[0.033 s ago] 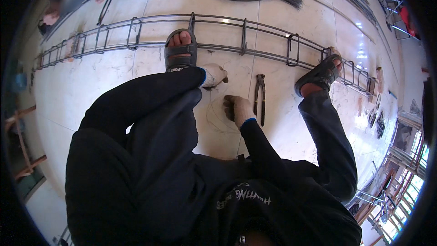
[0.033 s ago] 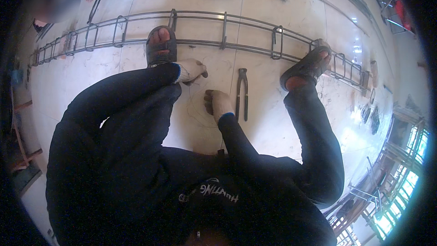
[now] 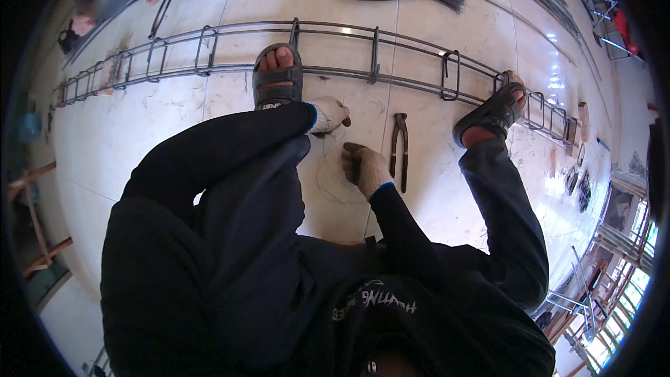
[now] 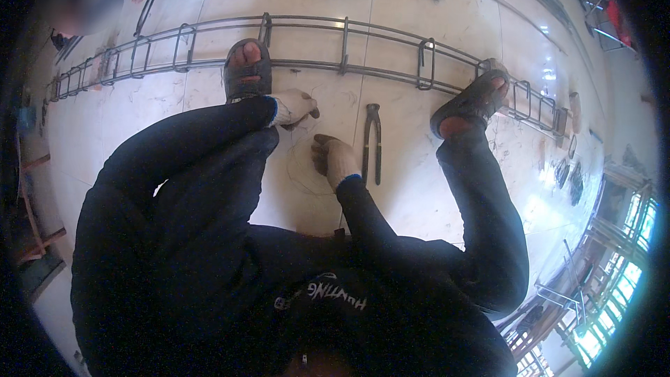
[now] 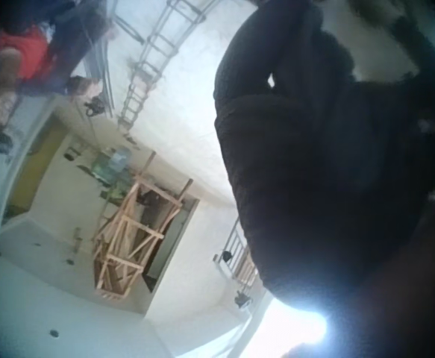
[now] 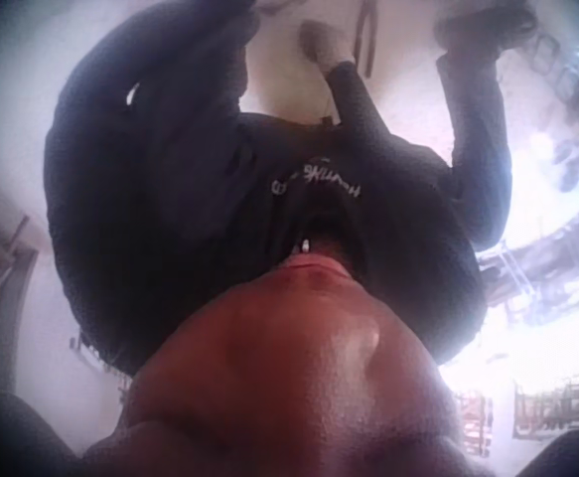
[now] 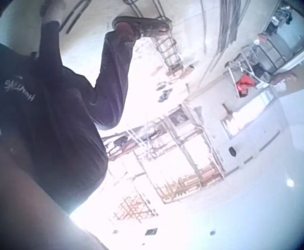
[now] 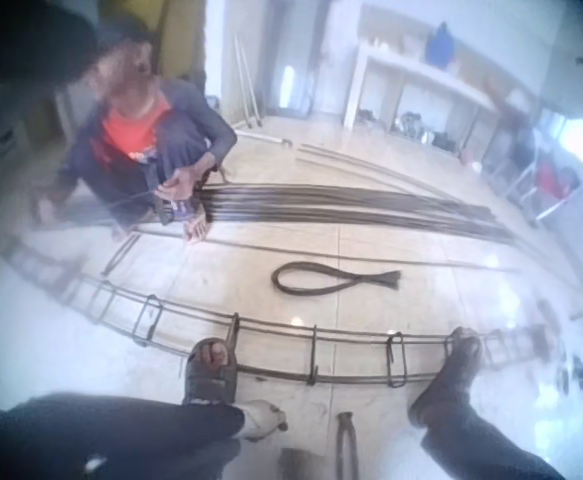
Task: The person assembles a metal ladder-like frame by wrapping thin wire around the intersections of horizontal and vertical bars. They use pliers to twist and secure the wire at each joint, working sequentially along the frame. Another person is visible nearby, also working on a similar frame.
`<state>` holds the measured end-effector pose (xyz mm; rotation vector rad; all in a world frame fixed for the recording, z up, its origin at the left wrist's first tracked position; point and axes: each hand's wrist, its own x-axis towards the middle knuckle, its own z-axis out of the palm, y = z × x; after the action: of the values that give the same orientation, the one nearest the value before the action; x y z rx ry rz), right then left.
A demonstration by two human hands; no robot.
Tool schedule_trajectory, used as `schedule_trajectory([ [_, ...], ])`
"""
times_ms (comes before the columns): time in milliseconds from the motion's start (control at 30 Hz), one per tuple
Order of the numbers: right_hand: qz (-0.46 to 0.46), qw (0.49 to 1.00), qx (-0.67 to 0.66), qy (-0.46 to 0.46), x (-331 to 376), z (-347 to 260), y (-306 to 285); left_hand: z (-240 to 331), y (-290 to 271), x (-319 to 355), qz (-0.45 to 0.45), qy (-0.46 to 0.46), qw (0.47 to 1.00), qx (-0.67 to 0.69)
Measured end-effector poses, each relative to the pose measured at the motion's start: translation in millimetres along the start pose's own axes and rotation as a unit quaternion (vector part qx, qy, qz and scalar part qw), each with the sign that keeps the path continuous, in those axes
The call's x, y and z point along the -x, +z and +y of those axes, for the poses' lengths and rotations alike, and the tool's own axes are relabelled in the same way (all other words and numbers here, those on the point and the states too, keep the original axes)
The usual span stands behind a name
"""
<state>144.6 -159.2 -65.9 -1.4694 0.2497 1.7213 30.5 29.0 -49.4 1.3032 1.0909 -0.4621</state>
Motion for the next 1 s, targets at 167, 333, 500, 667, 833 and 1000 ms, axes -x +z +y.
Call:
schedule_trajectory([
  [167,-0.132,0.962,0.155,-0.18,2.6,-11.6,2.1,0.0,-6.1,-7.4,0.003,0.015,1.0,-0.026],
  [333,-0.055,0.991,0.102,-0.064,19.5,-24.5,27.0,2.3,-9.5,2.5,-0.005,0.011,1.0,0.007],
  [500,0.01,0.981,0.088,-0.171,36.7,-47.7,40.2,22.9,-14.9,24.8,0.039,0.09,0.994,-0.051],
  [667,0.032,0.937,0.162,-0.307,64.1,-116.9,44.5,69.2,-12.2,69.6,0.133,0.252,0.955,-0.079],
  [833,0.024,0.89,0.24,-0.388,127.4,-201.9,52.5,139.0,-25.5,93.8,0.135,0.391,0.908,-0.058],
  [1000,-0.032,0.818,0.355,-0.452,196.0,-285.0,78.4,187.2,-19.6,130.8,0.112,0.442,0.877,0.151],
])
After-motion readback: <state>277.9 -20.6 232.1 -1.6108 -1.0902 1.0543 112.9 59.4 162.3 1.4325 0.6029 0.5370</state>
